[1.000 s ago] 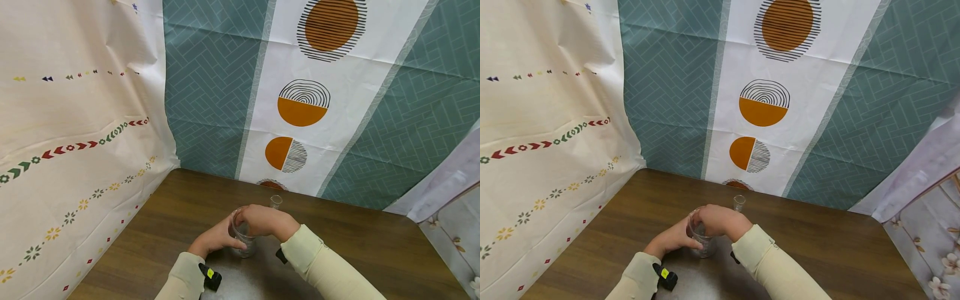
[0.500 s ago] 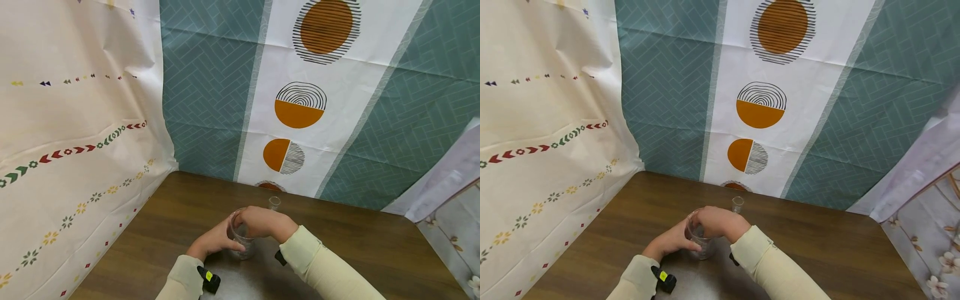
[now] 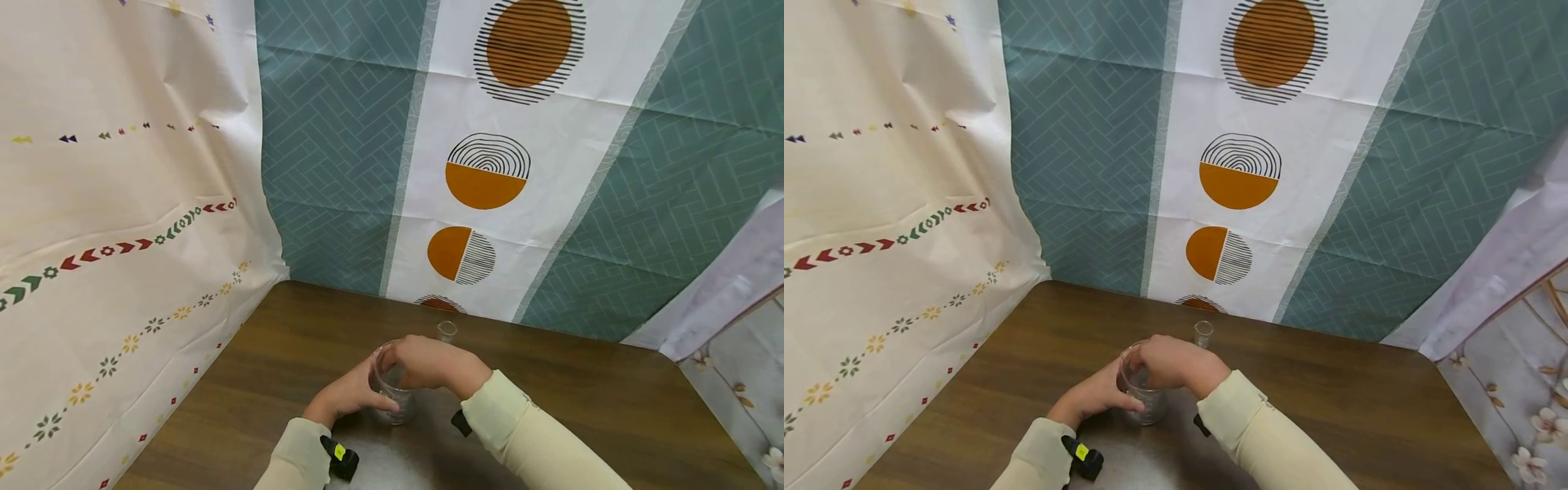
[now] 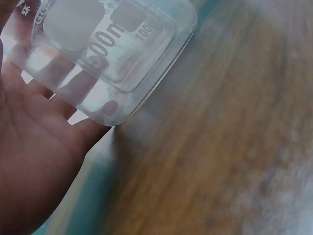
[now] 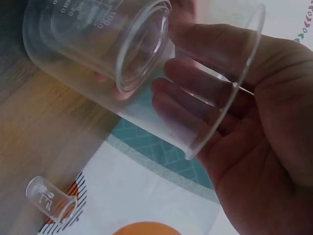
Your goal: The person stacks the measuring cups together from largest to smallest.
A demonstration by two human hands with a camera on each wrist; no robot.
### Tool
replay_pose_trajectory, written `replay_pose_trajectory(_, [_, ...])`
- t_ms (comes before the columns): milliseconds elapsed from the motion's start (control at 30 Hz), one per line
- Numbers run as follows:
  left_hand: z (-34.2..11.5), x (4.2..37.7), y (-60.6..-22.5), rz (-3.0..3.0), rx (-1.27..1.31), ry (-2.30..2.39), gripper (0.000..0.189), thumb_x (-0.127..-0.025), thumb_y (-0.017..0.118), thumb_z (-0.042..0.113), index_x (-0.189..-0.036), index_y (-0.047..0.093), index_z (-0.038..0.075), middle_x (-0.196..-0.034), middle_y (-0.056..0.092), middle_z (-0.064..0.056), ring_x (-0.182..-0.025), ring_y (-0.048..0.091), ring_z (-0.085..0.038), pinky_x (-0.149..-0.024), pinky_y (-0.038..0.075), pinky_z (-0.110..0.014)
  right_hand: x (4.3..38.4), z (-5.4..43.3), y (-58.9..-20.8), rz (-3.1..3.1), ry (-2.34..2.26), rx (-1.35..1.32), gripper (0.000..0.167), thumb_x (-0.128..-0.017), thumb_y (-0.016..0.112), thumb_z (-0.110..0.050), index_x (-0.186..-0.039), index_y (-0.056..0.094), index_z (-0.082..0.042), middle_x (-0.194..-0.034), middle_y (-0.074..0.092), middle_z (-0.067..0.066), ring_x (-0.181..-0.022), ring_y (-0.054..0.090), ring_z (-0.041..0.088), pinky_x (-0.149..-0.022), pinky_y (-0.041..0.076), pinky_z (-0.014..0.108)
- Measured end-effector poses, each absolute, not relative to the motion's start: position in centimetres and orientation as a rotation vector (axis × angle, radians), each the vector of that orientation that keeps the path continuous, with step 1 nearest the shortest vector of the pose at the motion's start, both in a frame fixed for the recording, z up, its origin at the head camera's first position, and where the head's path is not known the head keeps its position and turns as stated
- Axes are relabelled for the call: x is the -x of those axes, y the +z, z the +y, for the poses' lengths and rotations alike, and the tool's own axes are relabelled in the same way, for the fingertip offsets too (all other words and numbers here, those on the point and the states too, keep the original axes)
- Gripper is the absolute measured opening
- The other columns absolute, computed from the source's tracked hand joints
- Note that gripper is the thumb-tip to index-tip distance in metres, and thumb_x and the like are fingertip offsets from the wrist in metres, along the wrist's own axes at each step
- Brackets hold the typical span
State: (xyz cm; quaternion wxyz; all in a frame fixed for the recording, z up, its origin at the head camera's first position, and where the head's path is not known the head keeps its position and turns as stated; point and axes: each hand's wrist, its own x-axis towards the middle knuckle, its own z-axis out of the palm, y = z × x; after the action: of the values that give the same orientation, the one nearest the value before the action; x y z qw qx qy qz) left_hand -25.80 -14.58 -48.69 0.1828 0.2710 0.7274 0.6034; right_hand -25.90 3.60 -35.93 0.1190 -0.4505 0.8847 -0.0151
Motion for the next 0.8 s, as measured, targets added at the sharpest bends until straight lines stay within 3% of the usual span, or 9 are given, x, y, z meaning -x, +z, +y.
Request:
replay_pose_trajectory(233, [-14.6, 25.8, -48.6, 2.067, -0.740, 1.712, 0.110, -0.076, 0.083, 0.027, -0.156, 0.008, 0.022, -0.161, 0.022, 0.002, -0.144, 0.028, -0.023, -0.115, 0.026, -0.051, 25.9, 4.1, -35.0, 2.623, -0.076, 1.363, 0.031, -0.085, 0.069, -0.009, -0.114, 0.070, -0.021, -0.113, 0.068, -0.008, -0.105, 0.062, 0.008, -0.090, 0.051, 0.025])
replay_pose_trajectory(467, [-14.5, 25.8, -48.7, 2.070, -0.707, 1.706, 0.110, -0.076, 0.083, 0.027, -0.156, 0.008, 0.023, -0.158, 0.028, -0.002, -0.139, 0.035, -0.025, -0.111, 0.032, -0.050, 25.8, 4.6, -34.5, 2.639, -0.122, 1.473, 0.028, -0.087, 0.068, -0.008, -0.114, 0.070, -0.014, -0.111, 0.068, -0.001, -0.103, 0.064, 0.011, -0.089, 0.052, 0.025])
replay_pose_trajectory(800, [-14.5, 25.9, -48.8, 2.076, -0.759, 1.700, 0.107, -0.076, 0.083, 0.028, -0.155, 0.012, 0.029, -0.156, 0.033, 0.001, -0.140, 0.034, -0.023, -0.113, 0.027, -0.053, 25.6, 5.5, -33.9, 2.669, -0.214, 1.484, 0.026, -0.089, 0.069, -0.014, -0.115, 0.070, -0.015, -0.112, 0.067, -0.001, -0.104, 0.065, 0.015, -0.089, 0.053, 0.026])
